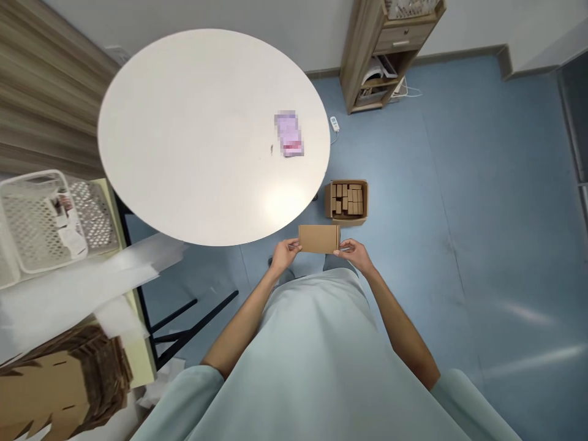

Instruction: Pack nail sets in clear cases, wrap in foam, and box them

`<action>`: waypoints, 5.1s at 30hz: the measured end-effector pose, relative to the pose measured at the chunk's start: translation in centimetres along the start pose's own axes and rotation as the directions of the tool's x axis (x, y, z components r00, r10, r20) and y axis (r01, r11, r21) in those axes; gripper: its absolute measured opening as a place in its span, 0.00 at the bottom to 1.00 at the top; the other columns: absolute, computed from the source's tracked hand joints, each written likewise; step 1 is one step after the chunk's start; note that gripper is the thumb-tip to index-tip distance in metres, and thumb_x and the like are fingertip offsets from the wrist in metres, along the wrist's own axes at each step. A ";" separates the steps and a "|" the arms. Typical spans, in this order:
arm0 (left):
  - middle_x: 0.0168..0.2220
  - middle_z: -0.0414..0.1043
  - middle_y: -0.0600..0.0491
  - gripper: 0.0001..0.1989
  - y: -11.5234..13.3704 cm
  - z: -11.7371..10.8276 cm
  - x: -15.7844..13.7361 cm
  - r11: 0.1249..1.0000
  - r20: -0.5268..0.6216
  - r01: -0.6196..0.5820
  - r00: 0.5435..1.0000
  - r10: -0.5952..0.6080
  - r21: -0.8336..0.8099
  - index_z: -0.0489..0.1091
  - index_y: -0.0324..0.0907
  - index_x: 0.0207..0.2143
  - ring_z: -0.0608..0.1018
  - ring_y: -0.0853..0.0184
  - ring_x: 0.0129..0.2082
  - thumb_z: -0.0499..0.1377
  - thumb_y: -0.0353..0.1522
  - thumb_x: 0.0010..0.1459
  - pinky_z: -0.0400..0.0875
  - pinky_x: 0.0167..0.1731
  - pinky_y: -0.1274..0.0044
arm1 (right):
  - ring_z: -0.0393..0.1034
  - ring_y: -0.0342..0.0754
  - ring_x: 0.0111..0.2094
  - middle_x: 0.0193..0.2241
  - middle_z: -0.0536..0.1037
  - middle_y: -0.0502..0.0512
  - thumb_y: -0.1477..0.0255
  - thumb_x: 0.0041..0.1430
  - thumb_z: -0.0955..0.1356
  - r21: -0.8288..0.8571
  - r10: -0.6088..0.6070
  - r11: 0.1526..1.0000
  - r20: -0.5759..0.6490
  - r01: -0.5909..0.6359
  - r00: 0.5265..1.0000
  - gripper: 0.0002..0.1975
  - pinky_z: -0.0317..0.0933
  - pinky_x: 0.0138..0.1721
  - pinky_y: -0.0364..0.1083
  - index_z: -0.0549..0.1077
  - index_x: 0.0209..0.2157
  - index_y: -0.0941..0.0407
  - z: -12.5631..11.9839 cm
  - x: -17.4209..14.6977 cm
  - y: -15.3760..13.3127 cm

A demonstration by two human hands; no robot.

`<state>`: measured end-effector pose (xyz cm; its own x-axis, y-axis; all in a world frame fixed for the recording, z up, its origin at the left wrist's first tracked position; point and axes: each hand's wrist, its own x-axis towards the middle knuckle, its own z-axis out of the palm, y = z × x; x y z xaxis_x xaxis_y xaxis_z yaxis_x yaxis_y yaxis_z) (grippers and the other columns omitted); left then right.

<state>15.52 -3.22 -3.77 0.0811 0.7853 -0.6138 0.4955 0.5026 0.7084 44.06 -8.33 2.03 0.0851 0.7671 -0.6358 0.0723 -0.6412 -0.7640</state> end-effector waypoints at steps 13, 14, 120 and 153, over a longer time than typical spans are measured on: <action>0.47 0.84 0.44 0.20 11.8 15.2 10.3 0.990 0.088 0.092 0.993 -0.083 -0.109 0.78 0.39 0.53 0.85 0.60 0.40 0.67 0.33 0.58 0.80 0.47 0.69 | 0.80 0.53 0.35 0.42 0.84 0.56 0.49 0.44 0.80 -0.246 0.018 0.967 -0.164 -0.059 0.986 0.26 0.72 0.40 0.51 0.76 0.36 0.52 -16.3 13.0 -1.6; 0.46 0.84 0.44 0.20 12.2 15.7 10.9 0.987 0.101 0.095 0.992 -0.082 -0.132 0.78 0.39 0.54 0.85 0.60 0.41 0.67 0.33 0.58 0.80 0.48 0.69 | 0.80 0.54 0.36 0.42 0.84 0.56 0.51 0.46 0.80 -0.278 0.023 0.958 -0.184 -0.074 0.983 0.23 0.71 0.42 0.51 0.76 0.35 0.52 -16.4 14.5 -1.5; 0.51 0.83 0.44 0.22 -4.4 -31.2 -16.2 0.614 -0.619 -0.420 0.772 -0.146 -0.668 0.76 0.42 0.55 0.83 0.57 0.53 0.64 0.45 0.64 0.75 0.60 0.63 | 0.80 0.56 0.49 0.45 0.80 0.61 0.57 0.58 0.77 -0.011 -0.489 0.842 0.403 0.539 0.774 0.15 0.73 0.54 0.57 0.77 0.34 0.54 40.6 -2.8 -21.4; 0.58 0.72 0.40 0.20 -24.2 -63.2 1.2 0.955 -0.470 0.084 0.881 0.062 0.283 0.73 0.40 0.57 0.74 0.49 0.57 0.59 0.28 0.62 0.71 0.55 0.64 | 0.79 0.55 0.46 0.41 0.83 0.60 0.56 0.61 0.75 -0.209 -0.424 0.865 0.182 0.456 0.887 0.15 0.74 0.52 0.55 0.77 0.35 0.53 65.4 -2.4 -28.2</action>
<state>-50.99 8.37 0.37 -0.3044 0.8923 -0.3333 0.7250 0.4440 0.5266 -23.19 9.19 17.86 -0.1363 0.9559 -0.2603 0.3094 -0.2085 -0.9278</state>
